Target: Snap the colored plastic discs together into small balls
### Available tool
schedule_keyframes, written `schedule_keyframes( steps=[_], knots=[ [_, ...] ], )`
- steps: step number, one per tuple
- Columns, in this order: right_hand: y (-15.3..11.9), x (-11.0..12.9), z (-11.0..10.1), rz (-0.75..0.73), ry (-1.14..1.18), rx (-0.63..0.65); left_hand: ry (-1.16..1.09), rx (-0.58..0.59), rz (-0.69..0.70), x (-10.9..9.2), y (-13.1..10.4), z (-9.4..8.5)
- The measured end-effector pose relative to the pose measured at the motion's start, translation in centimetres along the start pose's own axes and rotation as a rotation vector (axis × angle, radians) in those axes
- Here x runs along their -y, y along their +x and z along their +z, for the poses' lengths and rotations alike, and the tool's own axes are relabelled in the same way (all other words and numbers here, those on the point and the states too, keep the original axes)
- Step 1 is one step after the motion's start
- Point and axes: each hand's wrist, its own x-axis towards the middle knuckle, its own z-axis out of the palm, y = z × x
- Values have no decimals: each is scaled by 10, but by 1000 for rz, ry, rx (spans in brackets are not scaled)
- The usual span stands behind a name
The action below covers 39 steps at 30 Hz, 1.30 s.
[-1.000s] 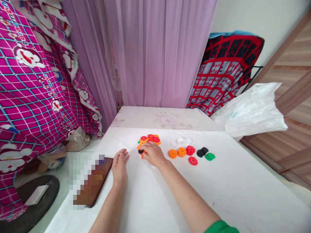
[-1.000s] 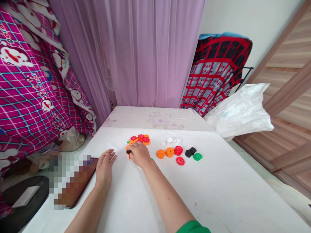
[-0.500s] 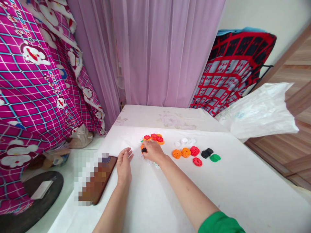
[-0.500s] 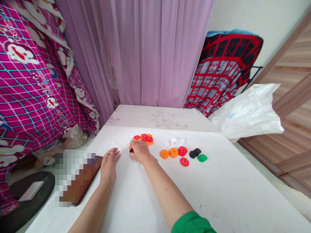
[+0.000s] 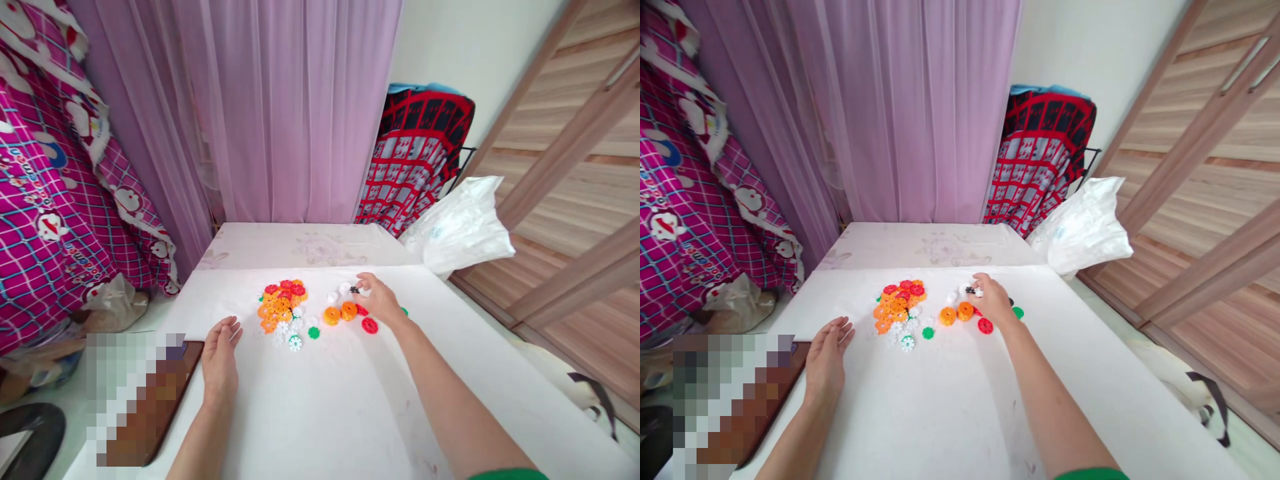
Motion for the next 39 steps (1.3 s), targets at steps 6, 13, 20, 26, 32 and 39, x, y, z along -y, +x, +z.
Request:
schedule_keyframes(
  steps=[6, 13, 20, 26, 32, 39],
  knots=[
    [-16, -76, -44, 130, -136, 9, 32, 14, 19, 3, 3, -1],
    [-27, -75, -34, 0, -306, 85, 44, 30, 49, 2, 3, 0],
    [-26, -72, -30, -13, -350, 105, 34, 14, 42, -3, 0, 2],
    [-26, -70, -35, -15, -355, 98, 65, 25, 56, 0, 2, 0],
    [-23, -64, -43, -57, -368, 138, 72, 22, 47, -1, 1, 1],
    [-17, -58, -33, -102, -380, 258, 80, 41, 57, 0, 1, 1]
  ],
)
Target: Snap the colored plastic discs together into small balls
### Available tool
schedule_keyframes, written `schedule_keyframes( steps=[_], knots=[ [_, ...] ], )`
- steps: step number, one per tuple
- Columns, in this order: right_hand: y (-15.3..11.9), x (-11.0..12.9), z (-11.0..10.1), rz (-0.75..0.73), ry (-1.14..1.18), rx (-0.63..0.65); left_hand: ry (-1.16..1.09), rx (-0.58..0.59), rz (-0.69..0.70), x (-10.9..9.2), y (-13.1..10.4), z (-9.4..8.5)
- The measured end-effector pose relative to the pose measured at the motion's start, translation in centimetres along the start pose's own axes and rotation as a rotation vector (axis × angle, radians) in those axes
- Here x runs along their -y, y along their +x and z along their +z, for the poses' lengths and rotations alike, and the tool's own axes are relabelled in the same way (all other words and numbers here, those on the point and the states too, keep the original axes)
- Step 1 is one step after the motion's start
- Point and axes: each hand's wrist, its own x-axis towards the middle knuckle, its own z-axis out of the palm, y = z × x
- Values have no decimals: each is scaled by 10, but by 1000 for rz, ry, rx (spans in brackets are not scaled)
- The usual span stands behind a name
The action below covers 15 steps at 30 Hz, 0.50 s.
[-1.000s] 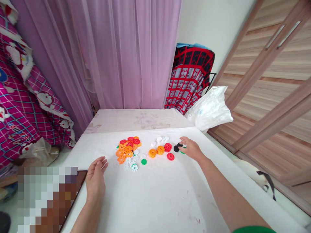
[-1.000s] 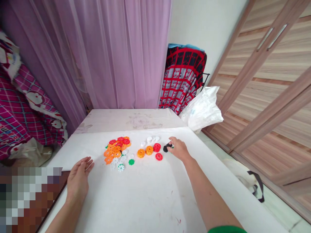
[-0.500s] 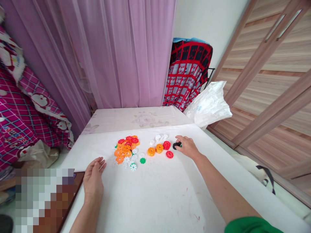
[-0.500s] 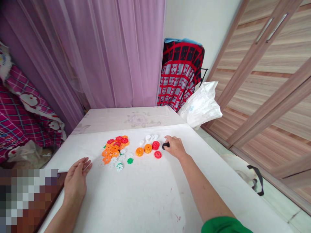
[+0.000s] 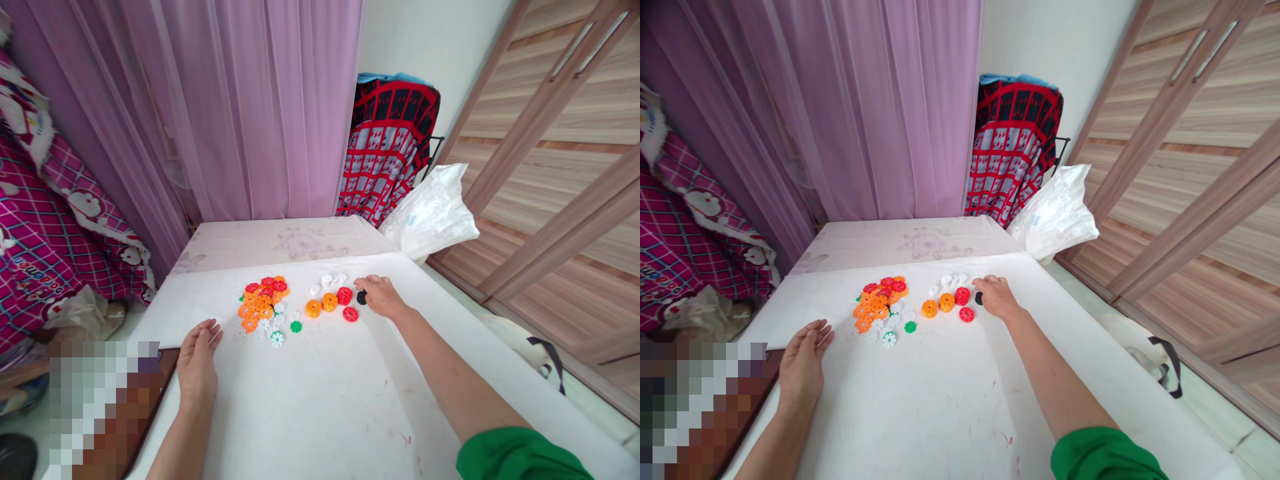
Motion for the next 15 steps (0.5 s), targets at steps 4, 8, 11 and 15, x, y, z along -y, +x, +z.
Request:
schedule_keyframes(
  steps=[4, 8, 11, 15],
  knots=[
    [-2, 2, 0, 3, -27, 16, -35, -8, -25, 1, 0, 0],
    [-5, 3, -4, 15, -14, -39, -51, -13, -34, 1, 0, 0],
    [-4, 14, -10, -1, 13, -129, -35, -10, -26, 2, -1, 1],
    [-6, 64, -11, -42, 93, -214, -11, 4, -14, 2, -1, 0]
  ],
)
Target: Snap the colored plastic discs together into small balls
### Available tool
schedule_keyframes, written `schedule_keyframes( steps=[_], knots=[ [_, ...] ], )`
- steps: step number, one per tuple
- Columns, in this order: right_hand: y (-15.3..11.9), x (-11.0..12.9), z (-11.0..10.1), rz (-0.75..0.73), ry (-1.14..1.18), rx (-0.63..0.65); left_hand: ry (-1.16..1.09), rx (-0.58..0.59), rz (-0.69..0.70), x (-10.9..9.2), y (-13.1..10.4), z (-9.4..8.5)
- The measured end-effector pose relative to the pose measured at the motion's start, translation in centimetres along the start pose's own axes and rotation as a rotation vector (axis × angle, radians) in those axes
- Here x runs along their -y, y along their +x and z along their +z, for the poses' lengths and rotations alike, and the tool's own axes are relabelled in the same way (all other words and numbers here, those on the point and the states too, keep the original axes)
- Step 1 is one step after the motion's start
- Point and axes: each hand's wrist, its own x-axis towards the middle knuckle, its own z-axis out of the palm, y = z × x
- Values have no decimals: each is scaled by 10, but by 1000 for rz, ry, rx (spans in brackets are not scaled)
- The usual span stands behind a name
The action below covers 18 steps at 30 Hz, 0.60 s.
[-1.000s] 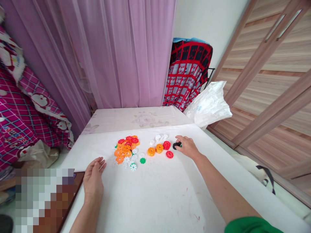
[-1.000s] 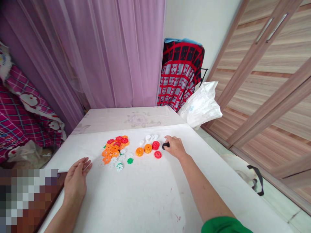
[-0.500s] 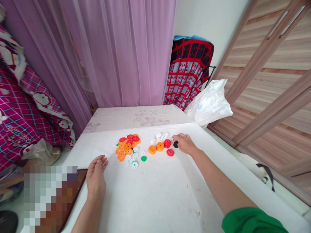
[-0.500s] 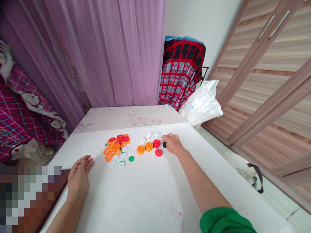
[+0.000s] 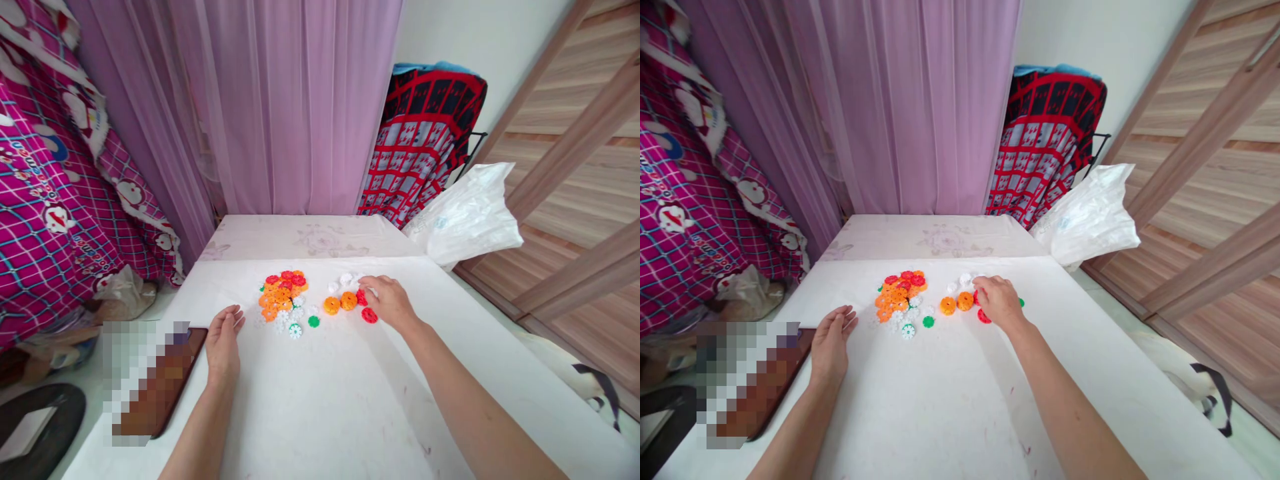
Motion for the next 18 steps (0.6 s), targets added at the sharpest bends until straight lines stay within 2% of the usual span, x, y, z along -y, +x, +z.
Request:
schedule_keyframes(
  steps=[4, 8, 12, 18],
  knots=[
    [-18, 71, 27, -149, 165, 79, -2, 3, 2, 1, 0, -1],
    [-39, 119, 58, -142, 184, 132, -7, 8, -1, 1, -1, -1],
    [-45, 136, 71, -101, 119, 129, -17, 15, -11, 1, -1, -1],
    [-41, 142, 75, -44, 66, 139, -41, 8, -17, 2, -1, 0]
  ],
)
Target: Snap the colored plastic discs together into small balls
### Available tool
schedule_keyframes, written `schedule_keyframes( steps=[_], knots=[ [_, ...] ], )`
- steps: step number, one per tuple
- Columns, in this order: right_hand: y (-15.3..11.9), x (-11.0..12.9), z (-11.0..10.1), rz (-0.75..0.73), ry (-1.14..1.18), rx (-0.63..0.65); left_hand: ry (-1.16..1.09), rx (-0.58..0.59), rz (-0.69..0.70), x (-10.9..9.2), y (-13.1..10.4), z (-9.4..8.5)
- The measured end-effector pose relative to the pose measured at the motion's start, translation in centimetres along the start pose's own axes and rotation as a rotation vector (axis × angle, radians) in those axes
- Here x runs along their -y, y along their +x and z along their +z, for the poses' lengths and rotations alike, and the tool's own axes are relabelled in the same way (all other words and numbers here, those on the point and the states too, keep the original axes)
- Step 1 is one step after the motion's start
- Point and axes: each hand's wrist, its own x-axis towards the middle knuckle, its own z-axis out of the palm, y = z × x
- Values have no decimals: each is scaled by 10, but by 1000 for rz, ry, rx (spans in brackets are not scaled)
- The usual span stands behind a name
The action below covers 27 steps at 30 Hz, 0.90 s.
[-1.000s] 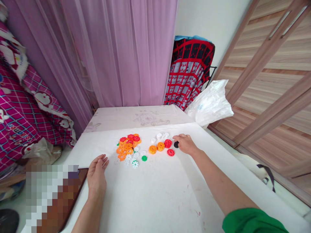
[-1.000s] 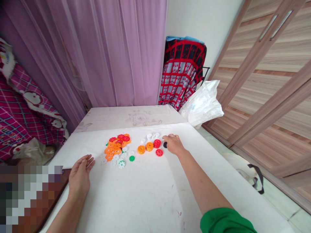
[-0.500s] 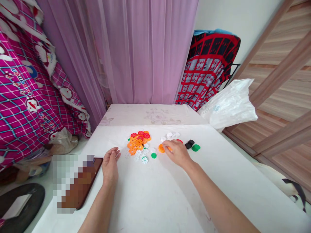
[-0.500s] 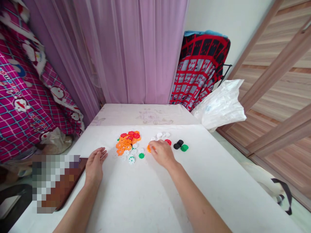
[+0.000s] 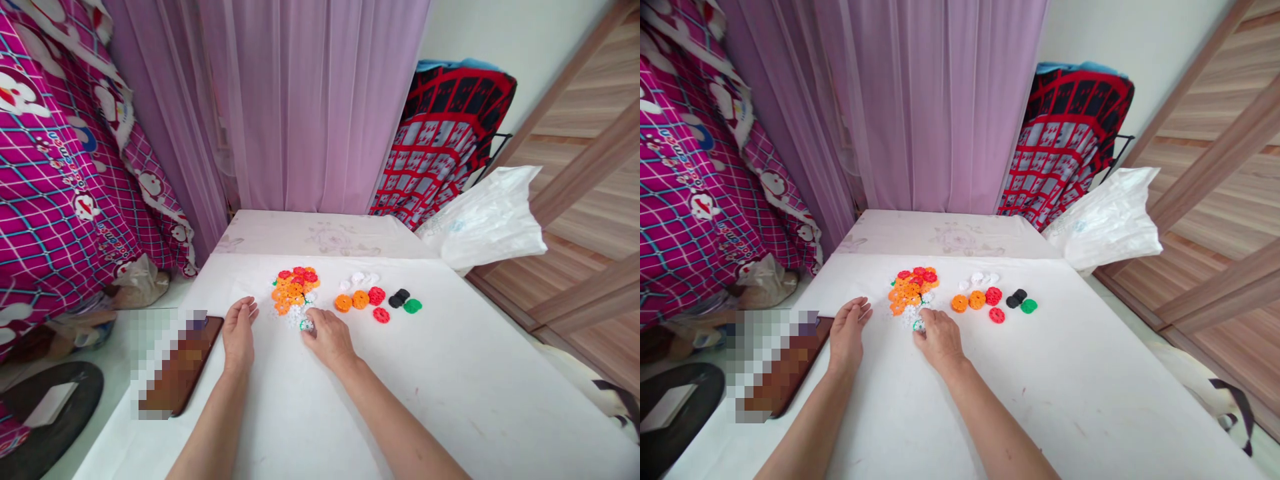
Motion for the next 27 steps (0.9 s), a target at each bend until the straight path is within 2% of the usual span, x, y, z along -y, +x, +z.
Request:
schedule_keyframes(
  steps=[5, 10, 13, 17, 22, 27],
  knots=[
    [-1, 0, 1, 21, 16, -4, 27, 8, 14, 1, 1, -1],
    [-4, -7, -1, 33, 167, -61, 17, 22, 9, 1, 0, -1],
    [3, -20, -10, 67, 234, -136, 10, 16, 2, -1, -1, -1],
    [30, -54, -35, 161, 198, -203, 1, 3, -1, -1, -2, 0],
    [67, -93, -58, 229, 16, -103, 9, -12, -6, -1, -1, 1],
    [80, -106, -55, 147, -73, -10, -4, -16, -8, 0, 0, 0]
  ],
)
